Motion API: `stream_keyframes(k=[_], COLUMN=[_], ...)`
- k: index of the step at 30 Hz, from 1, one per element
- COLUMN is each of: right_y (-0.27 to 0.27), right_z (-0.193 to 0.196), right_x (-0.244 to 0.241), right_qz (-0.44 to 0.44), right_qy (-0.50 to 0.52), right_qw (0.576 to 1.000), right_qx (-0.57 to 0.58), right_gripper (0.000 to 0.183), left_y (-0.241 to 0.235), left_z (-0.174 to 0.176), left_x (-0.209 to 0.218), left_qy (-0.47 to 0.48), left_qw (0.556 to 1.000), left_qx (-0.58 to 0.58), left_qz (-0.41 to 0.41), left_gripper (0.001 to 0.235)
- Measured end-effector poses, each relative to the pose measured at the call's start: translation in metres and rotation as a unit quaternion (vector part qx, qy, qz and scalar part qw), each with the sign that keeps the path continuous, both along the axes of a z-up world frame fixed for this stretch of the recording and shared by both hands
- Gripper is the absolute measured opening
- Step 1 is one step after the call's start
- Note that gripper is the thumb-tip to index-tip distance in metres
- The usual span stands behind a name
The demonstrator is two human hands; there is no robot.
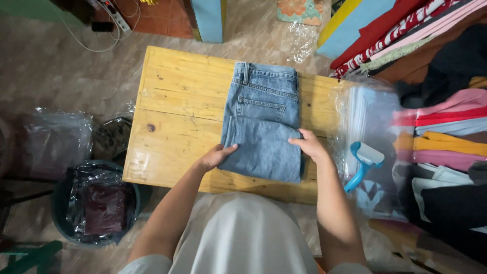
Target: The person folds a pair of light blue jeans on a wooden table, uses a lint roller to remove lint from the fabric, and then places the folded jeans into a clear plastic bag. The jeans are then sealed inside the bag.
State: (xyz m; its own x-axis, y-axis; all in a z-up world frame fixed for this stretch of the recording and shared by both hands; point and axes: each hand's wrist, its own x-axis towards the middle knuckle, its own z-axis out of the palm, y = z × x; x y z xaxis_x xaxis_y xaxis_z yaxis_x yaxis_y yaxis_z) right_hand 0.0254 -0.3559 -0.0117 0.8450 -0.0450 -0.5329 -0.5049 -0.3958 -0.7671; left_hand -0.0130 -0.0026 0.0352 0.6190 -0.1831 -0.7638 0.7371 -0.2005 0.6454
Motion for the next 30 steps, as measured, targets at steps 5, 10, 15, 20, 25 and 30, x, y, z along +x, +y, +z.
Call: stream_keyframes(k=[5,10,15,20,25,30], right_y=[-0.003,0.057,0.118,0.075,-0.003,-0.146], right_z=[-0.056,-0.004,0.033,0.009,0.012,-0.026], right_x=[0.011,-0.011,-0.044,-0.052,-0.063,-0.118], right_qz=[0.002,0.051,0.241,0.248,0.026,-0.242], right_qy=[-0.088,-0.209,-0.436,-0.4,-0.499,0.042], right_qw=[0.992,0.894,0.771,0.759,0.671,0.828], right_qx=[-0.089,-0.393,-0.396,-0.451,-0.547,-0.504], right_gripper=[0.046,0.065,0.081,0.063,0.063,0.103], left_y=[0.009,-0.005,-0.031,-0.024,-0.025,-0.044], left_z=[-0.117,-0.099,-0.022,-0.028,-0.027,-0.028], left_x=[-0.005,-0.011,-0.012,-0.006,-0.011,-0.039], left_qy=[-0.059,-0.232,-0.542,-0.405,-0.414,-0.495], left_qw=[0.991,0.954,0.686,0.731,0.725,0.669], left_qx=[0.113,0.188,0.394,0.399,0.402,0.379], left_qz=[-0.032,0.004,-0.284,-0.377,-0.376,-0.406], left_gripper=[0.064,0.052,0.076,0.072,0.07,0.076])
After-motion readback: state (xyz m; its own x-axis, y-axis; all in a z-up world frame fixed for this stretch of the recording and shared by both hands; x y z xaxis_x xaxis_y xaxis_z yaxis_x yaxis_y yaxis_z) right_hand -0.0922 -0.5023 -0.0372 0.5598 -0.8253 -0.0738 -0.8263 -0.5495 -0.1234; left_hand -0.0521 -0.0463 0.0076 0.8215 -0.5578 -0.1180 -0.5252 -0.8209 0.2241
